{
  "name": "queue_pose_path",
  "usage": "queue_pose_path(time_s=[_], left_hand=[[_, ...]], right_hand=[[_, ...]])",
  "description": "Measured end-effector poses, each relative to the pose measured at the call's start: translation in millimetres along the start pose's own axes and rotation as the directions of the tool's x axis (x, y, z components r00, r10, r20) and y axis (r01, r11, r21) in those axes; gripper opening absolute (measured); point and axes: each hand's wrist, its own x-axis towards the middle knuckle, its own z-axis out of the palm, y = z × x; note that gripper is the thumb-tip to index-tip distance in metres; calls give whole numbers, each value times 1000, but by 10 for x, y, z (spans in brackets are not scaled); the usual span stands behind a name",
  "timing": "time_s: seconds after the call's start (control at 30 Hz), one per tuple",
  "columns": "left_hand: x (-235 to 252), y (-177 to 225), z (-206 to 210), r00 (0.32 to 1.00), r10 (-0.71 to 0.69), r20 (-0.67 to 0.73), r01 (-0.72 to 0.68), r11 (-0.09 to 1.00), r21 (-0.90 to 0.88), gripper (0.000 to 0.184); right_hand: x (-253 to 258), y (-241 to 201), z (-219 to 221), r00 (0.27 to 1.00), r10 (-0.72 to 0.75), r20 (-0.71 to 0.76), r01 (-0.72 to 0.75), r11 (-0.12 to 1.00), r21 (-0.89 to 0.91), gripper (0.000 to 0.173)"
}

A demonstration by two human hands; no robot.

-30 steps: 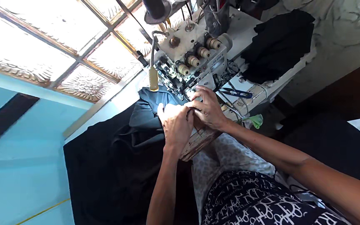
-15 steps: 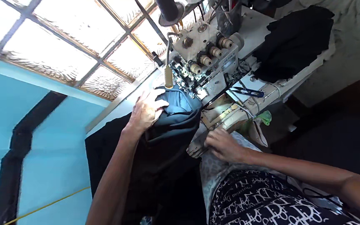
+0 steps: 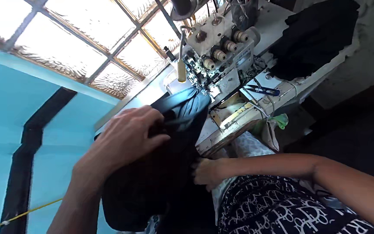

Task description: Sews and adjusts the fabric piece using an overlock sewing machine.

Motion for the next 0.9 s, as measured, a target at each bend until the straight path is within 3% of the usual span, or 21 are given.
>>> queue_pose_path(time_s=[0.07, 0.13, 0.17, 0.23, 0.27, 0.3, 0.33, 0.37, 0.43, 0.5, 0.57, 0.63, 0.73, 0.9], left_hand=[[-90, -239, 31, 994, -104, -36, 103, 994, -22, 44], [-173, -393, 65, 988, -132, -78, 123, 986, -111, 46], [-200, -420, 68, 984, -158, -83, 142, 976, -165, 46], [-237, -421, 69, 974, -212, -83, 186, 952, -244, 46], [-242, -410, 73, 971, -221, -95, 190, 947, -258, 46], [-242, -391, 71, 969, -221, -105, 188, 947, -261, 47], [-239, -368, 65, 970, -213, -116, 178, 951, -254, 47], [-236, -342, 56, 972, -201, -121, 168, 957, -238, 47], [-231, -291, 41, 979, -155, -133, 128, 973, -194, 48], [-237, -223, 26, 983, -122, -135, 99, 981, -166, 48], [-270, -149, 40, 988, -90, -123, 72, 987, -145, 48], [-314, -58, 59, 994, -35, -103, 21, 991, -136, 44], [-380, 64, 86, 993, 89, -77, -98, 987, -129, 36], [-617, 184, 93, 976, 215, -19, -215, 961, -173, 34]], right_hand=[[-226, 0, -89, 994, -105, -13, 105, 990, 97, 29], [-405, 44, -209, 933, -182, -311, 250, 948, 195, 20], [-462, 79, -289, 853, -182, -488, 307, 933, 189, 18], [-508, 190, -485, 607, -152, -780, 320, 945, 65, 13], [-521, 268, -598, 500, -127, -857, 252, 968, 4, 13], [-532, 342, -700, 450, -80, -889, 134, 991, -22, 15], [-517, 423, -769, 443, -43, -896, 26, 999, -35, 21], [-487, 492, -807, 480, -9, -877, -57, 998, -41, 28], [-446, 512, -817, 619, 49, -784, -90, 996, -9, 37], [-474, 428, -824, 672, -48, -739, 119, 992, 44, 30], [-539, 316, -876, 619, -154, -770, 396, 908, 137, 22], [-634, 273, -958, 546, -170, -820, 461, 879, 125, 16], [-699, 452, -998, 517, -136, -845, 357, 932, 68, 14], [-766, 948, -836, 603, -79, -794, -43, 990, -132, 10]])
